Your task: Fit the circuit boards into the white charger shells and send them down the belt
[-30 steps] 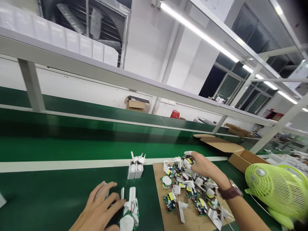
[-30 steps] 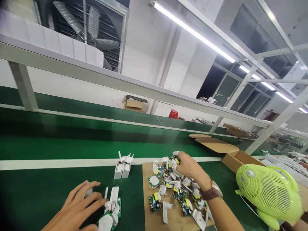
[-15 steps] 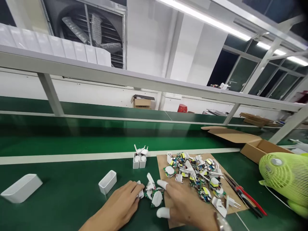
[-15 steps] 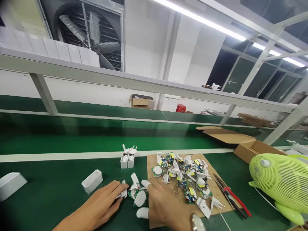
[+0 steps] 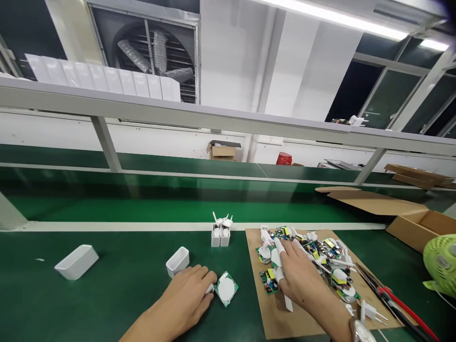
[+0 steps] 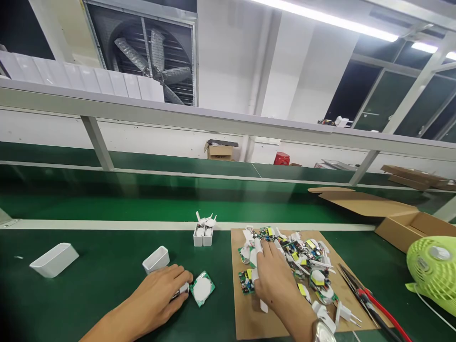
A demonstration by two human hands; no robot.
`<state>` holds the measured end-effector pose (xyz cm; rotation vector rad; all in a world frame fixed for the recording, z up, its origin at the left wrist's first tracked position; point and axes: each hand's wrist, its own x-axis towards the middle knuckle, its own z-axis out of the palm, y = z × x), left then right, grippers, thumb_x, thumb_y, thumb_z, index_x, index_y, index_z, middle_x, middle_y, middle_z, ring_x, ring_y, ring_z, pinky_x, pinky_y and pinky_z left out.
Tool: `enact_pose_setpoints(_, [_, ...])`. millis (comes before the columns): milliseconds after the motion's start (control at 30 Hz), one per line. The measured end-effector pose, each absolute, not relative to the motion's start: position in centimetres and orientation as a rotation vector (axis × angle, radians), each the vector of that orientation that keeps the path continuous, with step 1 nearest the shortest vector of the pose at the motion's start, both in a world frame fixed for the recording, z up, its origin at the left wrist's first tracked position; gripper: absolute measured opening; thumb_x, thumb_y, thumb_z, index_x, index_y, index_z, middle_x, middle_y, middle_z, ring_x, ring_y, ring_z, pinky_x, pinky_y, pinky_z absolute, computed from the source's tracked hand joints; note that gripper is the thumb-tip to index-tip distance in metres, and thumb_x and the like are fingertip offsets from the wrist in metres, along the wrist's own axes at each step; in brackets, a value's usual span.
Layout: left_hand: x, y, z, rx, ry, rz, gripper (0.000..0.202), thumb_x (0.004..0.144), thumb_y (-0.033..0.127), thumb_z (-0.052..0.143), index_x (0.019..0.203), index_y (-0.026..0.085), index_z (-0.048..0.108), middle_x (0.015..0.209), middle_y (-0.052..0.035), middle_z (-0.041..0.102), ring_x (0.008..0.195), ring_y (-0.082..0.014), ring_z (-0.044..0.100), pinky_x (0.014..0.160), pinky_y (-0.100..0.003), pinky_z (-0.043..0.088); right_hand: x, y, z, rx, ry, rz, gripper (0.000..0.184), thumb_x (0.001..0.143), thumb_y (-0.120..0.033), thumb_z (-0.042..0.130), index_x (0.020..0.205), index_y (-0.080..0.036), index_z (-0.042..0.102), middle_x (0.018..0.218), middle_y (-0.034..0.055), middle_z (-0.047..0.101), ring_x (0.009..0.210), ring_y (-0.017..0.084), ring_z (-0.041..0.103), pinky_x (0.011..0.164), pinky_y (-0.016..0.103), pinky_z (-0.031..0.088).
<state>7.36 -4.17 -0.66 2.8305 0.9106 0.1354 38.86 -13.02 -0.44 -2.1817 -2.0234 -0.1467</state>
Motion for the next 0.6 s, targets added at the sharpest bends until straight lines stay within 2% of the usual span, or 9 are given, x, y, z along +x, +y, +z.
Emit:
enact_pose_setpoints(67, [6.3,-3.5,0.7,2.779,0.902,0.22,0.02,0.099,0.027,0.064,0.118,0.026,0.068,0.106,-0.0056,0.073,0.097,-0.0293,0.071,0.081,-0.038,0.055,38.8,-12.9,-1.0,-2.18,-2.04,-0.156,0.036,0.063,-0.005,0.07,0.098,-0.014,0.073,0.146,0.0277,0.059,0.137,0.052,0.05,0.108,0.065,0.047])
enact_pose_setpoints(100, [5.6,-3.0,1.3,2.748,0.915,0.309,0.023,0.1,0.031,0.064,0.122,0.027,0.068,0.111,-0.0056,0.073,0.102,-0.0292,0.07,0.085,-0.038,0.055,38.2,-13.0,-1.2,-2.15,-2.061,-0.175,0.04,0.065,-0.004,0.069,0.103,-0.015,0.074,0.149,0.0261,0.057,0.14,0.051,0.047,0.109,0.065,0.047])
enact_pose_setpoints(200, [2.8,-0.6,2.3,2.654,1.033,0.559,0.033,0.101,0.043,0.065,0.129,0.027,0.068,0.128,-0.0075,0.069,0.12,-0.0308,0.065,0.096,-0.039,0.056,34.9,-13.6,-1.3,-1.924,-2.173,-0.169,0.048,0.083,-0.011,0.062,0.13,-0.017,0.068,0.15,0.0201,0.058,0.141,0.043,0.05,0.112,0.06,0.048])
enact_pose_setpoints(267, [1.2,1.0,1.7,2.569,1.113,0.604,0.046,0.095,0.046,0.072,0.136,0.028,0.066,0.14,-0.0093,0.064,0.129,-0.0332,0.061,0.101,-0.041,0.057,32.0,-13.8,-1.4,-1.774,-2.28,-0.005,0.044,0.092,-0.02,0.06,0.135,-0.017,0.064,0.149,0.0178,0.058,0.134,0.038,0.057,0.111,0.054,0.051])
enact_pose_setpoints(333, [0.1,2.1,0.4,2.464,1.105,0.582,0.061,0.089,0.042,0.078,0.145,0.027,0.06,0.151,-0.0109,0.058,0.134,-0.034,0.06,0.106,-0.042,0.056,29.5,-13.3,-1.6,-1.725,-2.375,0.216,0.037,0.089,-0.025,0.066,0.124,-0.015,0.068,0.149,0.0184,0.057,0.127,0.037,0.062,0.107,0.05,0.054])
enact_pose_setpoints(400, [-0.4,2.5,-1.3,2.357,1.071,0.554,0.064,0.089,0.035,0.076,0.149,0.026,0.057,0.152,-0.011,0.058,0.133,-0.0324,0.062,0.111,-0.044,0.054,28.0,-12.1,-1.5,-1.723,-2.417,0.338,0.03,0.084,-0.022,0.067,0.113,-0.014,0.07,0.145,0.0183,0.059,0.119,0.035,0.066,0.101,0.046,0.056])
enact_pose_setpoints(467, [-0.5,2.5,-2.5,2.281,1.08,0.551,0.056,0.092,0.032,0.071,0.147,0.027,0.059,0.147,-0.0089,0.063,0.129,-0.0301,0.065,0.112,-0.045,0.053,27.7,-10.7,-0.9,-1.705,-2.419,0.368,0.022,0.085,-0.019,0.063,0.106,-0.017,0.072,0.136,0.0131,0.064,0.111,0.029,0.068,0.098,0.039,0.056])
enact_pose_setpoints(533, [-0.5,2.4,-3.1,2.259,1.101,0.567,0.048,0.096,0.032,0.066,0.143,0.028,0.061,0.139,-0.0073,0.068,0.125,-0.0286,0.067,0.11,-0.044,0.054,28.0,-9.4,0.4,-1.674,-2.431,0.382,0.016,0.085,-0.017,0.061,0.095,-0.021,0.073,0.118,0.0067,0.07,0.101,0.023,0.069,0.093,0.034,0.056])
enact_pose_setpoints(600, [-0.4,2.2,-3.2,2.282,1.097,0.586,0.043,0.098,0.033,0.063,0.14,0.027,0.063,0.136,-0.0077,0.069,0.122,-0.0282,0.068,0.109,-0.043,0.055,28.1,-8.3,1.6,-1.661,-2.455,0.388,0.015,0.081,-0.015,0.063,0.088,-0.022,0.074,0.102,0.0054,0.071,0.096,0.024,0.067,0.09,0.036,0.055])
